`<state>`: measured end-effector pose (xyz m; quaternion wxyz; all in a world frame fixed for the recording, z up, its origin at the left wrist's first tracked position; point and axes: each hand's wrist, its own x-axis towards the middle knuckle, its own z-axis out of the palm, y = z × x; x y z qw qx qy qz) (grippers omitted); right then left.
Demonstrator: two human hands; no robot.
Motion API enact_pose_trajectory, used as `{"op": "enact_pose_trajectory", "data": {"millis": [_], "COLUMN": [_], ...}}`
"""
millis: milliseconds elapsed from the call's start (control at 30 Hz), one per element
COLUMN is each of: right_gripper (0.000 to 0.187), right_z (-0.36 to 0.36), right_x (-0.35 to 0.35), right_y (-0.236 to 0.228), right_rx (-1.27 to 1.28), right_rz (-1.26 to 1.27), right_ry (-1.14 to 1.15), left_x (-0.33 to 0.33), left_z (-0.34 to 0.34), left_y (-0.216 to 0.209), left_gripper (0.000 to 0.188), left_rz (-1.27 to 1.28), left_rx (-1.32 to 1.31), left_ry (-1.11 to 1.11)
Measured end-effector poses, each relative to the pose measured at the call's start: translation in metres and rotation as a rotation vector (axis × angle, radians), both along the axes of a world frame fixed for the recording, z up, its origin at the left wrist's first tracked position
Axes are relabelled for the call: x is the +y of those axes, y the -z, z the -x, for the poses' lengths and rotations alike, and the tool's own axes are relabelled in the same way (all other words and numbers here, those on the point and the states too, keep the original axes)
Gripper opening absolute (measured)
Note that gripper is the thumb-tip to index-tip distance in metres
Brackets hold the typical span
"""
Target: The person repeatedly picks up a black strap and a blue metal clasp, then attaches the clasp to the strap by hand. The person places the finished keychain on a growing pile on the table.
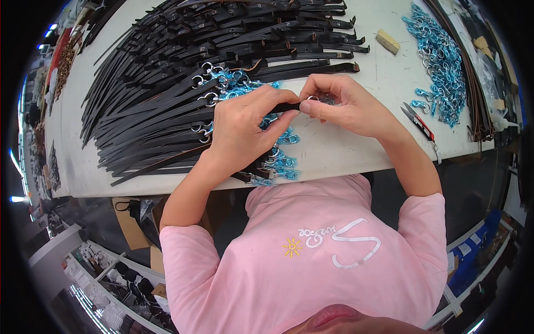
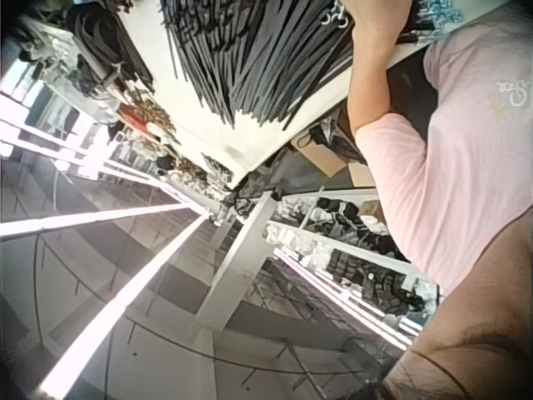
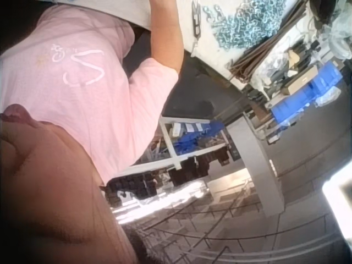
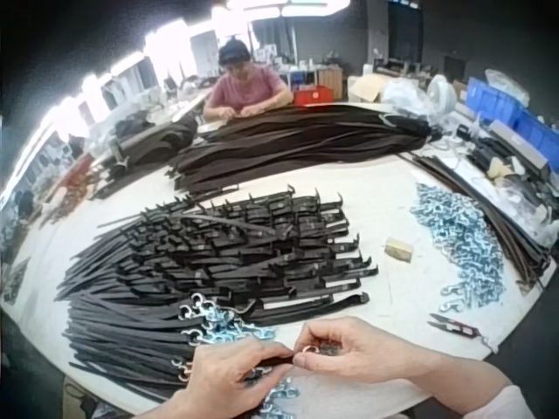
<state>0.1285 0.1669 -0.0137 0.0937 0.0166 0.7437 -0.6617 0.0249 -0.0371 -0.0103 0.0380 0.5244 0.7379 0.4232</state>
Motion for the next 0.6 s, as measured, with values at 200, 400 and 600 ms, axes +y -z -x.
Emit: {"op": "enact_pose_trajectory", "data": {"millis": [200,400,600], "right_gripper": [0.021,0.021,0.021], "right_z": [-0.002,-0.003,0.000], "right_x": [-0.006,-0.006,-0.002], "right_y": [0.004,0.010,0.008], "right_rx": [-0.079,-0.068,-0.097], "right_rz": [0.096,0.074,0.066], "right_ry": [0.095,0.090,0.027], "left_x": [0.000,0.005,0.011], "left_z": [0.001,0.016,0.022], "left_y": [-0.004,-0.031,-0.014], "left_gripper": [0.022,0.020,0.025], "left_rz": [0.093,0.503,0.448], "left_rx": [-0.010,-0.338,-0.473], "left_ry": [-0.023,0.137,0.177]}}
